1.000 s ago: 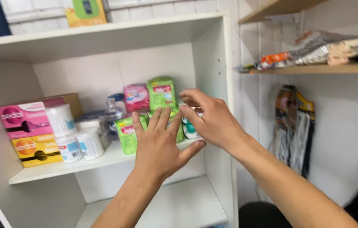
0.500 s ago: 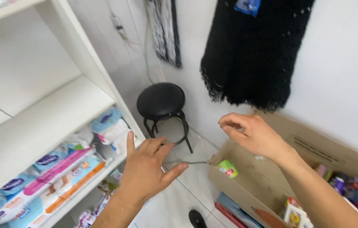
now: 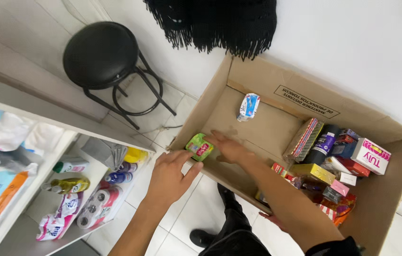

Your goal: The person picks up several packs of sanitary pads and wet wipes from a large cardboard box on the floor and places them onto a white shelf, arranging them next to other personal care items.

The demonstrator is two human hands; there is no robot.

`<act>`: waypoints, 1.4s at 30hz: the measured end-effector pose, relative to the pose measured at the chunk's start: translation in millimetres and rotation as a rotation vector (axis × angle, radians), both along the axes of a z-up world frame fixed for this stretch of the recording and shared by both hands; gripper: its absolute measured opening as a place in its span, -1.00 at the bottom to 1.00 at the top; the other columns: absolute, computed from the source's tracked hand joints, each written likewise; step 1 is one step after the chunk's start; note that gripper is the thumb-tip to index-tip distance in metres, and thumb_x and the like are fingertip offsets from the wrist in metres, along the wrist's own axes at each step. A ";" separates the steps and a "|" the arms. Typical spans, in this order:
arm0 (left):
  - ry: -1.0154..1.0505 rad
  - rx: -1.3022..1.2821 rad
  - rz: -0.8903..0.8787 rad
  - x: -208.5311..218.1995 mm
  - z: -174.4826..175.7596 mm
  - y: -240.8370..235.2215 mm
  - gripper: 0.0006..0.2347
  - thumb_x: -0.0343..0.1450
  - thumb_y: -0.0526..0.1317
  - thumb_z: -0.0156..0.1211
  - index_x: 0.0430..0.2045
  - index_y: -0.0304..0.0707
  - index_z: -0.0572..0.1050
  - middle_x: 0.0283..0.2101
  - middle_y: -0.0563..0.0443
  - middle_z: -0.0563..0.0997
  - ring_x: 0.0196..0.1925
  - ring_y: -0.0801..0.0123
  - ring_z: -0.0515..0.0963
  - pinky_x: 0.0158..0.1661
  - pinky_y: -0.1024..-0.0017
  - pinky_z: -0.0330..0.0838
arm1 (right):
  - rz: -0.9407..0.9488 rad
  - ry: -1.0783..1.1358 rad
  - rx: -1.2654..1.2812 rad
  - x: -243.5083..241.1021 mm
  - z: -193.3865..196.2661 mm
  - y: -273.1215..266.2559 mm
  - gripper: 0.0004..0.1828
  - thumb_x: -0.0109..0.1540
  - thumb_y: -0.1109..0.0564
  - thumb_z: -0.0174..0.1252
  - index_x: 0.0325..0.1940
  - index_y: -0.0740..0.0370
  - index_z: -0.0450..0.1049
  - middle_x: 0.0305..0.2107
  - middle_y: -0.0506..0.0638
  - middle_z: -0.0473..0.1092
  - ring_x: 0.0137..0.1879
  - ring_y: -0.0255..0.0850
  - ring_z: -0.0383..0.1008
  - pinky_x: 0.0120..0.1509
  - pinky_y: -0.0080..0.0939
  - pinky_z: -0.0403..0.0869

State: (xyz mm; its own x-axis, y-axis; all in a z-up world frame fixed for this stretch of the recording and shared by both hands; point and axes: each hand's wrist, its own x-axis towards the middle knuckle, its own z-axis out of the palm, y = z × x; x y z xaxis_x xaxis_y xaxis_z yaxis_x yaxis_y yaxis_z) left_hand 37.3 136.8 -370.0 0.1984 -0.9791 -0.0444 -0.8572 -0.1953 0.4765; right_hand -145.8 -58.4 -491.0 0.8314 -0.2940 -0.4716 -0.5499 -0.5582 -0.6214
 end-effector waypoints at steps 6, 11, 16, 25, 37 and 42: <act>0.014 -0.002 0.077 -18.1 3.7 -41.3 -0.65 0.51 0.18 0.23 0.06 0.13 0.67 -0.02 0.10 0.74 0.00 0.04 0.76 0.11 0.03 0.60 | -0.040 -0.308 -0.004 2.2 -79.5 11.2 -0.01 0.26 0.23 0.37 0.69 -0.17 0.06 0.46 0.32 0.17 0.41 0.48 0.39 0.46 0.40 0.48; 0.102 0.521 0.083 -17.5 -40.5 -80.9 -0.48 0.50 0.07 0.20 0.39 -0.02 0.41 0.33 -0.22 0.48 0.29 -0.17 0.60 0.15 0.00 0.65 | -0.298 -0.352 0.248 -33.6 -78.3 -0.7 -0.08 0.23 0.00 0.45 0.62 -0.21 0.20 0.32 0.11 0.37 0.43 0.22 0.43 0.53 0.29 0.42; 0.261 0.902 0.157 -24.4 -54.1 -117.4 -0.24 0.51 0.04 0.19 0.63 -0.09 0.00 0.50 -0.44 0.28 0.48 -0.25 0.42 0.32 -0.12 0.51 | -0.740 -0.396 0.522 -74.8 -90.3 -0.9 -0.12 0.22 -0.04 0.45 0.59 -0.13 0.24 -0.03 0.12 0.48 0.18 0.14 0.58 0.36 0.24 0.55; 0.511 0.981 0.189 -53.2 -73.1 -138.1 -0.14 0.40 0.00 0.34 0.62 -0.21 0.02 0.53 -0.34 0.34 0.55 -0.13 0.36 0.41 -0.02 0.43 | -1.002 -0.472 0.612 -94.9 -94.8 6.0 -0.01 0.20 -0.12 0.59 0.57 -0.04 0.17 0.06 0.23 0.53 0.11 0.03 0.59 0.23 0.03 0.58; 0.500 0.885 0.236 -53.6 -57.4 -150.8 -0.18 0.44 0.06 0.32 0.62 -0.11 0.05 0.42 -0.26 0.51 0.46 -0.04 0.50 0.33 0.03 0.54 | -1.011 -0.526 0.548 -89.3 -58.9 -18.9 -0.07 0.21 0.02 0.55 0.56 0.01 0.20 -0.09 0.13 0.47 -0.09 -0.09 0.54 0.01 -0.10 0.63; 0.508 0.636 0.262 -44.9 -0.4 -170.6 -0.23 0.45 -0.01 0.36 0.60 -0.09 0.12 0.35 -0.22 0.59 0.26 0.10 0.69 0.23 0.15 0.62 | -1.043 -0.739 0.465 -71.1 -4.1 -60.2 0.03 0.18 0.14 0.56 0.61 0.08 0.11 -0.06 0.20 0.46 -0.03 0.03 0.62 0.02 -0.02 0.68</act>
